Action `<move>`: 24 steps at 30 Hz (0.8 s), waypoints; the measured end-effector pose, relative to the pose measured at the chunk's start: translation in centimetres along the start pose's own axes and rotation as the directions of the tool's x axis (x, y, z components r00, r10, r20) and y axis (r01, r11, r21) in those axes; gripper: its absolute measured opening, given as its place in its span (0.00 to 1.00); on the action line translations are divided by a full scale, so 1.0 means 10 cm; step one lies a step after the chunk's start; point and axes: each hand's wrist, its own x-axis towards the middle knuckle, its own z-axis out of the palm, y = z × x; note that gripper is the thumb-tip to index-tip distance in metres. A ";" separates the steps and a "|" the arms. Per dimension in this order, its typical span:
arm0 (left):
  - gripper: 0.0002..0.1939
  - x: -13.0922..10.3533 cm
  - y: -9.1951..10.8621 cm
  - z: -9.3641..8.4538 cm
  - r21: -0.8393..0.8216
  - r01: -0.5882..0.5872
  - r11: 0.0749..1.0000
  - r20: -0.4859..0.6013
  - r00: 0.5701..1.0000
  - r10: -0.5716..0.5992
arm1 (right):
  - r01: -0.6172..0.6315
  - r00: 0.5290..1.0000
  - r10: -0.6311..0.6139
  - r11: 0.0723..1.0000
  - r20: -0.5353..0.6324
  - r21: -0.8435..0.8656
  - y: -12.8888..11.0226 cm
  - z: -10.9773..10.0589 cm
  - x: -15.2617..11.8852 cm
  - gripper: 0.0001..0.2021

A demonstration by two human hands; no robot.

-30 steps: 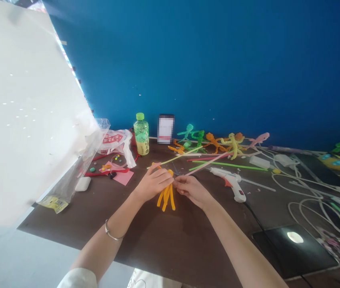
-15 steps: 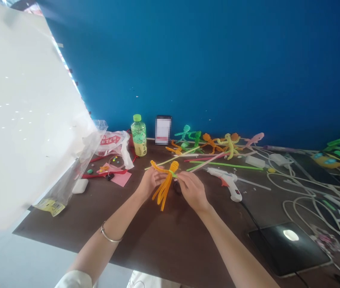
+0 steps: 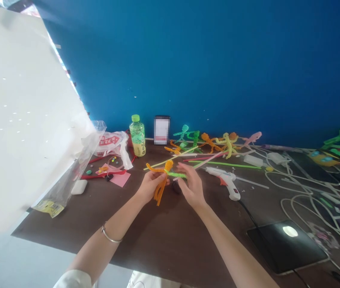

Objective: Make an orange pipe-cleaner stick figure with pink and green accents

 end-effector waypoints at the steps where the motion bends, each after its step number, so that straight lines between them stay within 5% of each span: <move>1: 0.17 0.00 -0.02 0.00 -0.005 -0.016 1.000 0.003 1.000 0.016 | -0.068 0.997 0.069 0.996 -0.023 0.052 -0.01 0.01 0.00 0.16; 5: 0.22 0.01 -0.08 -0.01 -0.015 -0.055 0.998 0.039 0.998 0.055 | -0.352 0.934 0.357 0.922 -0.001 0.164 -0.09 0.07 0.02 0.13; 8: 0.21 0.00 -0.09 -0.01 -0.008 -0.067 0.998 0.056 0.996 0.067 | -0.463 0.886 0.460 0.874 0.054 0.150 -0.12 0.07 0.04 0.14; 24: 0.17 0.08 0.04 -0.15 -0.086 -0.086 0.993 -0.074 0.994 0.079 | -0.460 0.884 0.441 0.878 0.153 0.130 -0.07 0.00 0.07 0.09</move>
